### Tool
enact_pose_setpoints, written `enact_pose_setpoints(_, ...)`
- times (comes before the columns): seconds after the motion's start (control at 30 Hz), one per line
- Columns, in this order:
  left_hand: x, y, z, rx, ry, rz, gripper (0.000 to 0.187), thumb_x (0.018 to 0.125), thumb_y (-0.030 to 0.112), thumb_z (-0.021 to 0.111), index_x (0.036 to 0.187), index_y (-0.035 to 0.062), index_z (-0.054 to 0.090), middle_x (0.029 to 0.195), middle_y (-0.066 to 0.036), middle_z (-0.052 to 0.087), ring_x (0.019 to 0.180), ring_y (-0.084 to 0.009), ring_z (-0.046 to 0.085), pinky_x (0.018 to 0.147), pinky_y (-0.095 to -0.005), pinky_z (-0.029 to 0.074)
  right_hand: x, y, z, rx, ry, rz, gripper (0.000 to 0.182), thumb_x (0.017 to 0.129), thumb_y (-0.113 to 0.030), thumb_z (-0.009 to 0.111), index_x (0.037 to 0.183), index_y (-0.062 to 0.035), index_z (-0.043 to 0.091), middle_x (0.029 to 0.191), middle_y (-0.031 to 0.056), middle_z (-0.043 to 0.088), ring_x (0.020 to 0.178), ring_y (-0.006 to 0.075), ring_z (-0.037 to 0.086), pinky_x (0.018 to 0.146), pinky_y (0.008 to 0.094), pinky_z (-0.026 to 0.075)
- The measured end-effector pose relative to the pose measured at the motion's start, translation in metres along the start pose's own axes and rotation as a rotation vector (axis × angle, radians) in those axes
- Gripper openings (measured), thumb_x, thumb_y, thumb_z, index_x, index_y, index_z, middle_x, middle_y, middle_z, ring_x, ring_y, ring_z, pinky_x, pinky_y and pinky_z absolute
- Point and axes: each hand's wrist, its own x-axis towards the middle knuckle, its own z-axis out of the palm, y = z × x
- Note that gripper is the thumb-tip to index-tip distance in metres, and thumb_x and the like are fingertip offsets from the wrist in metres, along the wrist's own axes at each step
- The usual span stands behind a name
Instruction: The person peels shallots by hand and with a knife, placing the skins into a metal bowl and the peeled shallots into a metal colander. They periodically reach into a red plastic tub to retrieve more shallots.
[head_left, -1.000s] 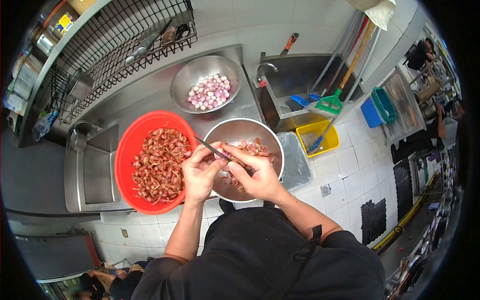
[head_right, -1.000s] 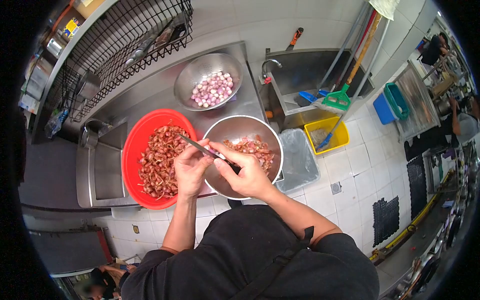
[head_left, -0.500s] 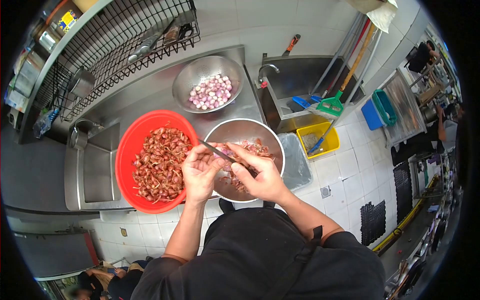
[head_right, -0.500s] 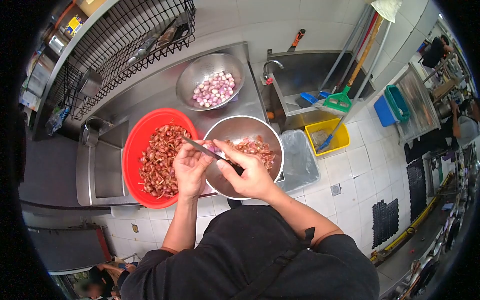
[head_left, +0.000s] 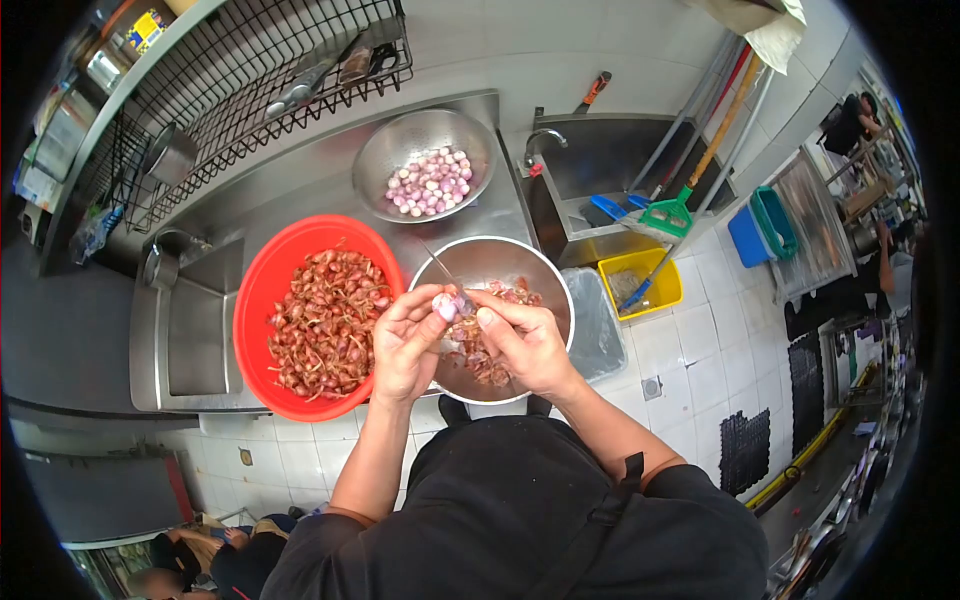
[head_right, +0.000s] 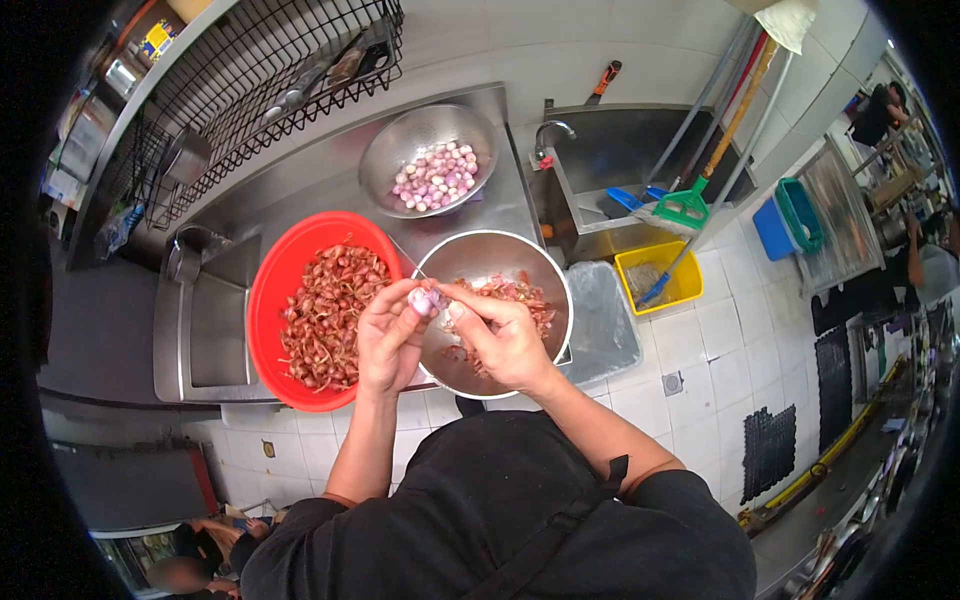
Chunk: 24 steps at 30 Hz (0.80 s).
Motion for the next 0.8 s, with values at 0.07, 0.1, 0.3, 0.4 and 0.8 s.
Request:
enact_pose_setpoints(0.07,0.0,0.003,0.001,-0.246,0.031,-0.119,0.031,0.092,-0.004,0.062,0.123,-0.0037,0.058,0.12,-0.016,0.066,0.112,-0.0199,0.063,0.096,-0.0329,0.052,0.0,-0.002,0.001,-0.005,0.001,-0.017,0.034,0.099,-0.009,0.055,0.131,0.0014,0.059,0.11,0.0057,0.07,0.089,0.0059,0.059,0.079,0.0206,0.048)
enact_pose_setpoints(0.1,0.001,0.004,0.002,-0.245,0.033,-0.116,0.031,0.092,-0.004,0.062,0.123,-0.0037,0.058,0.12,-0.016,0.066,0.112,-0.0199,0.063,0.096,-0.0329,0.052,0.0,-0.003,0.002,-0.01,0.006,-0.036,0.034,0.1,-0.01,0.055,0.131,0.0017,0.059,0.106,0.005,0.07,0.086,0.0056,0.058,0.077,0.0208,0.048)
enact_pose_setpoints(0.3,0.0,-0.004,0.007,0.047,0.034,0.084,0.039,0.086,-0.009,0.067,0.123,-0.0048,0.057,0.115,-0.013,0.066,0.109,-0.0187,0.063,0.092,-0.0301,0.054,0.004,-0.003,0.008,-0.197,0.053,-0.348,0.032,0.099,-0.009,0.057,0.129,0.002,0.061,0.111,0.0088,0.07,0.096,0.0092,0.062,0.085,0.0242,0.049)
enact_pose_setpoints(0.4,0.0,-0.002,0.006,0.128,0.069,0.062,0.041,0.082,-0.013,0.069,0.122,-0.0054,0.058,0.116,-0.012,0.064,0.105,-0.0175,0.064,0.087,-0.0281,0.055,0.003,-0.004,0.001,-0.085,0.021,-0.095,0.033,0.098,-0.01,0.058,0.129,0.0016,0.061,0.121,0.0148,0.068,0.111,0.0136,0.061,0.096,0.0278,0.047)
enact_pose_setpoints(0.8,-0.005,-0.008,0.036,0.34,0.099,0.164,0.034,0.083,-0.014,0.068,0.117,-0.0063,0.062,0.114,-0.011,0.062,0.1,-0.0158,0.064,0.08,-0.0263,0.057,-0.002,-0.013,-0.024,-0.257,-0.113,-0.487,0.036,0.093,-0.004,0.06,0.129,0.0011,0.061,0.125,0.0173,0.066,0.114,0.0247,0.065,0.097,0.0325,0.049)
